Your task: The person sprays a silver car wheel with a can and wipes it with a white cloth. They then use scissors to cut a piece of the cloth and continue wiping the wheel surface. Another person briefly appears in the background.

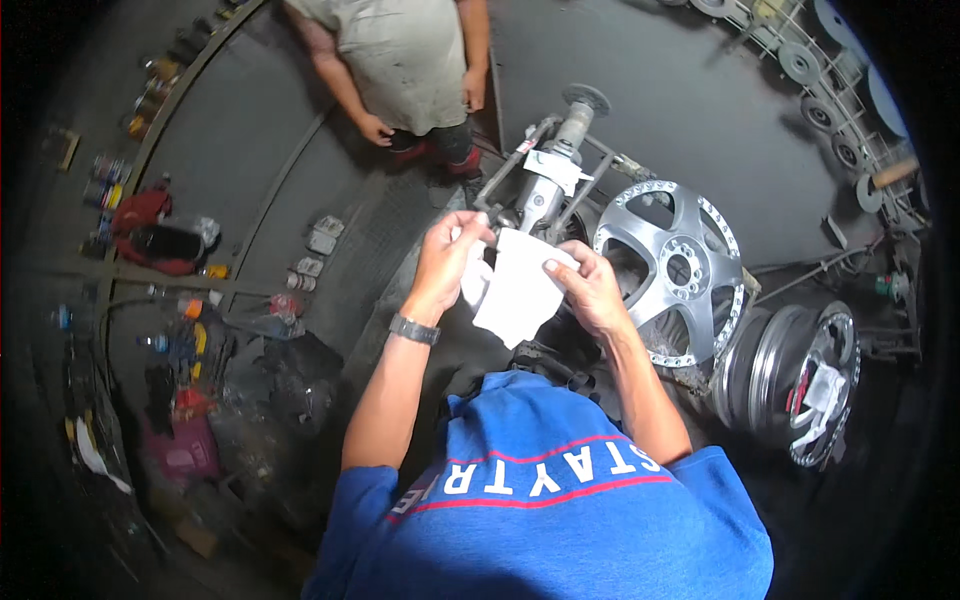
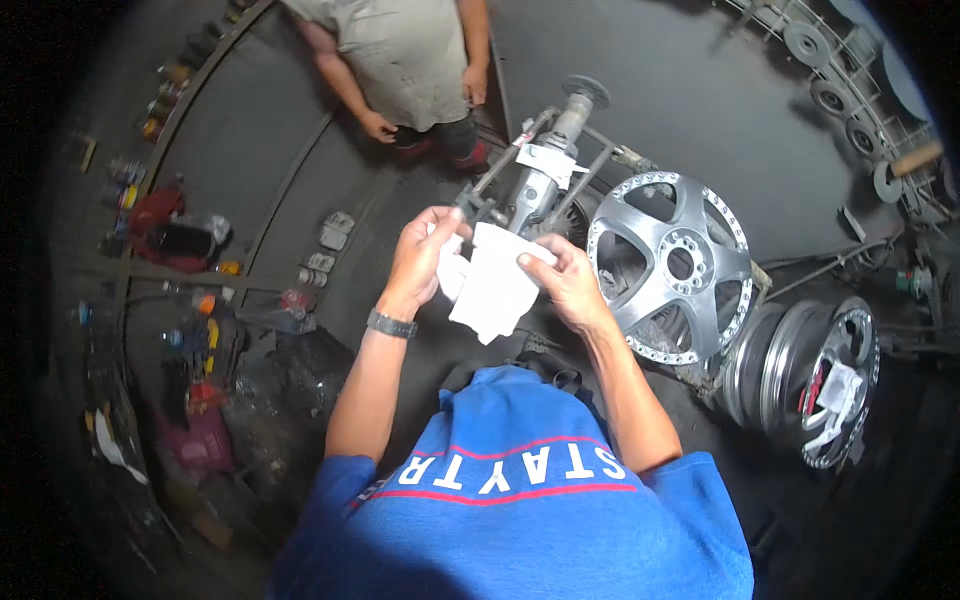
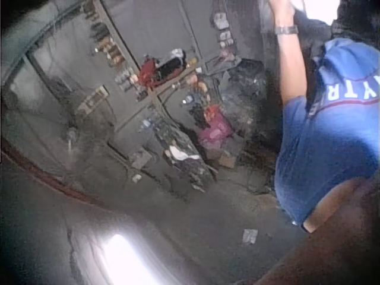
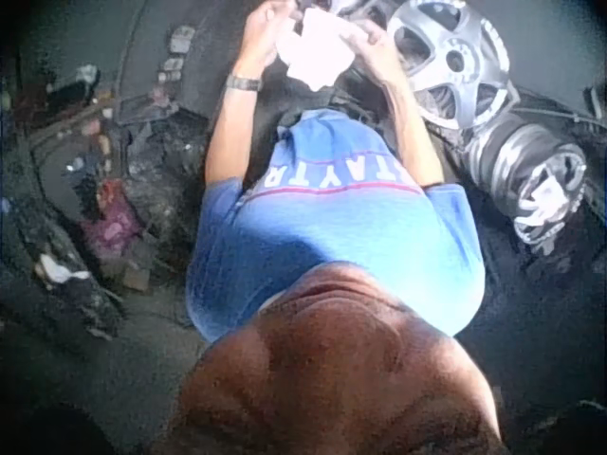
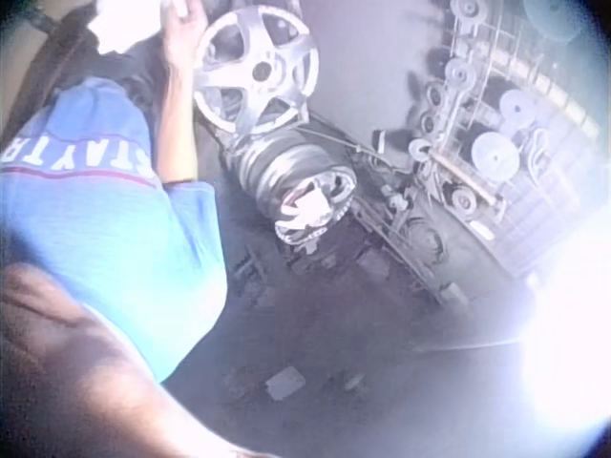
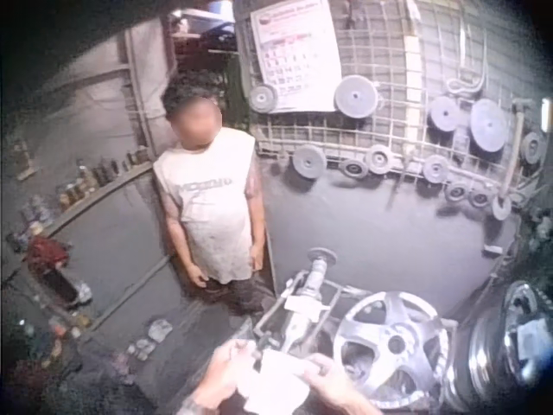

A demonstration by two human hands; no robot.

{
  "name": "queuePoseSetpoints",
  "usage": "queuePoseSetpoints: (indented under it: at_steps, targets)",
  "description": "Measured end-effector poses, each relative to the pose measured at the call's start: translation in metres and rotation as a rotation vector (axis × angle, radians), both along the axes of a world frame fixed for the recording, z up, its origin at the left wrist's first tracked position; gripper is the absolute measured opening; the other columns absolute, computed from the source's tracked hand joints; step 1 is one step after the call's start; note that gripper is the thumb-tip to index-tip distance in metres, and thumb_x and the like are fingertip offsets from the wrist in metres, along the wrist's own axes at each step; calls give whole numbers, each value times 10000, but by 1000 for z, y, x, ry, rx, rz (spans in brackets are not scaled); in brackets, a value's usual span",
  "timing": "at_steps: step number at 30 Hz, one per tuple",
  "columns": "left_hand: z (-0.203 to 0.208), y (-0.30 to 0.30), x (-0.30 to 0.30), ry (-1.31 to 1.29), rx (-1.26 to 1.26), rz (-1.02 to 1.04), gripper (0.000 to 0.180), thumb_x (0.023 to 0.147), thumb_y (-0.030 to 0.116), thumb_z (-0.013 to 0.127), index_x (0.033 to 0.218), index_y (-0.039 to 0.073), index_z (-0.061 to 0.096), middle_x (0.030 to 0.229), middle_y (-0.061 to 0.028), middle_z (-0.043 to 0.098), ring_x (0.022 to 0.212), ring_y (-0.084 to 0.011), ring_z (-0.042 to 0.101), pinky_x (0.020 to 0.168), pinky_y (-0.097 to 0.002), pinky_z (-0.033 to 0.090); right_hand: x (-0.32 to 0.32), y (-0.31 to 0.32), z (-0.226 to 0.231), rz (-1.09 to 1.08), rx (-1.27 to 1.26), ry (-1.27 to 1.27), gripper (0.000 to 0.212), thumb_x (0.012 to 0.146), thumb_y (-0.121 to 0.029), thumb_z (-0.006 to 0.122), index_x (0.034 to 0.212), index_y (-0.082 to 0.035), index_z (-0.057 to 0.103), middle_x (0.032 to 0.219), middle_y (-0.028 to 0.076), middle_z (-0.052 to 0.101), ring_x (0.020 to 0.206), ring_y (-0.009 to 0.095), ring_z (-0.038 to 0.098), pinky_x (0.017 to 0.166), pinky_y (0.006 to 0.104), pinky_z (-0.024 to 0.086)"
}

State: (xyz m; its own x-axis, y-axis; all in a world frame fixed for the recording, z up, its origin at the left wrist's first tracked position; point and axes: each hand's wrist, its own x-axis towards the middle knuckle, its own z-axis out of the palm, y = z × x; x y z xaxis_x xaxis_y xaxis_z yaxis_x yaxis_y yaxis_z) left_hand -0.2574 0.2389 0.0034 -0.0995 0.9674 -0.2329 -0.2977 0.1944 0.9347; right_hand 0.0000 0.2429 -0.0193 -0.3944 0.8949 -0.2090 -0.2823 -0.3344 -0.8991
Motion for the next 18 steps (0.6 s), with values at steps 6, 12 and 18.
queuePoseSetpoints:
  at_steps: [6,12,18]
  targets:
    - [-37,105,50,-555,-115,23,297,949,-61,709,1242,-13,693,1140,-120,727,1040,-241,696,989,-391,567,62,-24,22,-326,-40,-118,187,1033,-141,804,1151,-46,694,988,-2,755,854,71,676,787,260,537]
    - [-120,172,31,-219,-157,67,380,914,-2,750,1289,32,701,1154,-133,722,1060,-295,697,1057,-446,549,60,-41,26,-613,-91,215,218,1040,-91,756,1223,-53,645,1110,57,768,1028,155,757,912,329,612]
    - [-55,100,49,88,133,-334,525,1048,202,780,1497,-8,605,1478,-161,638,1430,-282,556,1214,-417,426,20,-42,36,-761,-142,250,229,1051,-138,775,1240,-40,691,1146,73,787,1027,167,773,933,339,630]
